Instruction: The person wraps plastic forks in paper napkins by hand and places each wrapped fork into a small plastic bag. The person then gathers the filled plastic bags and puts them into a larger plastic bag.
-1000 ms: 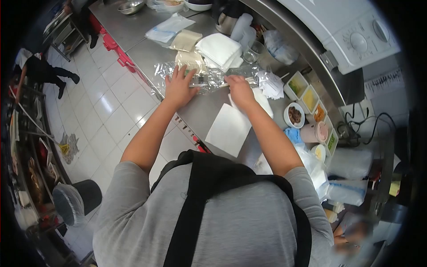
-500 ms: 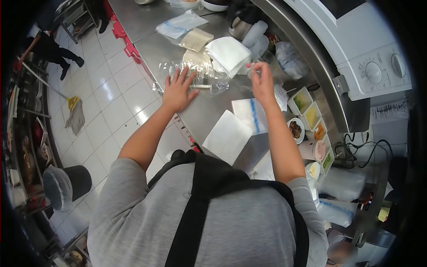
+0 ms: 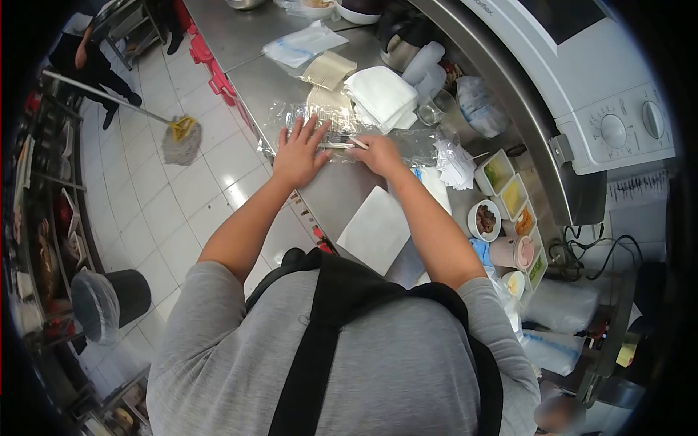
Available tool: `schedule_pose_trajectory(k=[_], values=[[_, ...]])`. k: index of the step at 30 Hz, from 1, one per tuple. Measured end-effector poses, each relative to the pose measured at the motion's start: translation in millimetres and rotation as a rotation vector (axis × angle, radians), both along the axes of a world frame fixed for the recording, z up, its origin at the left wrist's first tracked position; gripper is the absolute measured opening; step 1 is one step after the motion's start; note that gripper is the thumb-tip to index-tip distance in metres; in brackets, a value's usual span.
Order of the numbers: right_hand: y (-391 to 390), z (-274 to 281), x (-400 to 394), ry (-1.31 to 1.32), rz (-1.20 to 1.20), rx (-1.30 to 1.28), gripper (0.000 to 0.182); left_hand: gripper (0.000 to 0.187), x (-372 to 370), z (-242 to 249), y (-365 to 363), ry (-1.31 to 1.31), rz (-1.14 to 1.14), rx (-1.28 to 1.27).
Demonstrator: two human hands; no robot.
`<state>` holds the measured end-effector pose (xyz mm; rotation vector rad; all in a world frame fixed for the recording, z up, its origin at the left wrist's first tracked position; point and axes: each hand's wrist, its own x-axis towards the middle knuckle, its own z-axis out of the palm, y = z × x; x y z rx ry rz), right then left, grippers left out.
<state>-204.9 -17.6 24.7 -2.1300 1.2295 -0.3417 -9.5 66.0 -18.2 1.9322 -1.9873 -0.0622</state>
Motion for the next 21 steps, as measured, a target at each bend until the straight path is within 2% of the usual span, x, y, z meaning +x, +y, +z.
schedule_pose_trajectory(k=[3,6,10,13,14,17,19,21], values=[[0,2,6,-0.02,0.009,0.099,0.022,0.065,0,0,0,-0.01,-0.008,0.009],[-5,-2,3,0.145,0.038,-0.011,0.025,0.067,0,0,0,0.001,-0.012,0.009],[-7,16,-36,0.227,-0.02,-0.038,0.03,0.071,-1,2,2,0.046,-0.009,-0.013],[20,54,-85,0.249,-0.201,-0.083,0.03,0.067,-6,10,10,-0.045,0.06,-0.194],[35,64,-97,0.216,-0.239,-0.055,0.028,0.065,-8,16,13,-0.055,0.014,-0.302],[88,82,-123,0.139,-0.33,-0.023,0.025,0.069,-52,37,14,0.691,-0.184,-0.321],[122,83,-128,0.123,-0.338,-0.088,0.023,0.059,-86,71,24,1.195,-0.127,0.192],[152,74,-130,0.195,-0.302,-0.334,0.017,0.051,-105,90,38,1.673,-0.032,0.788]])
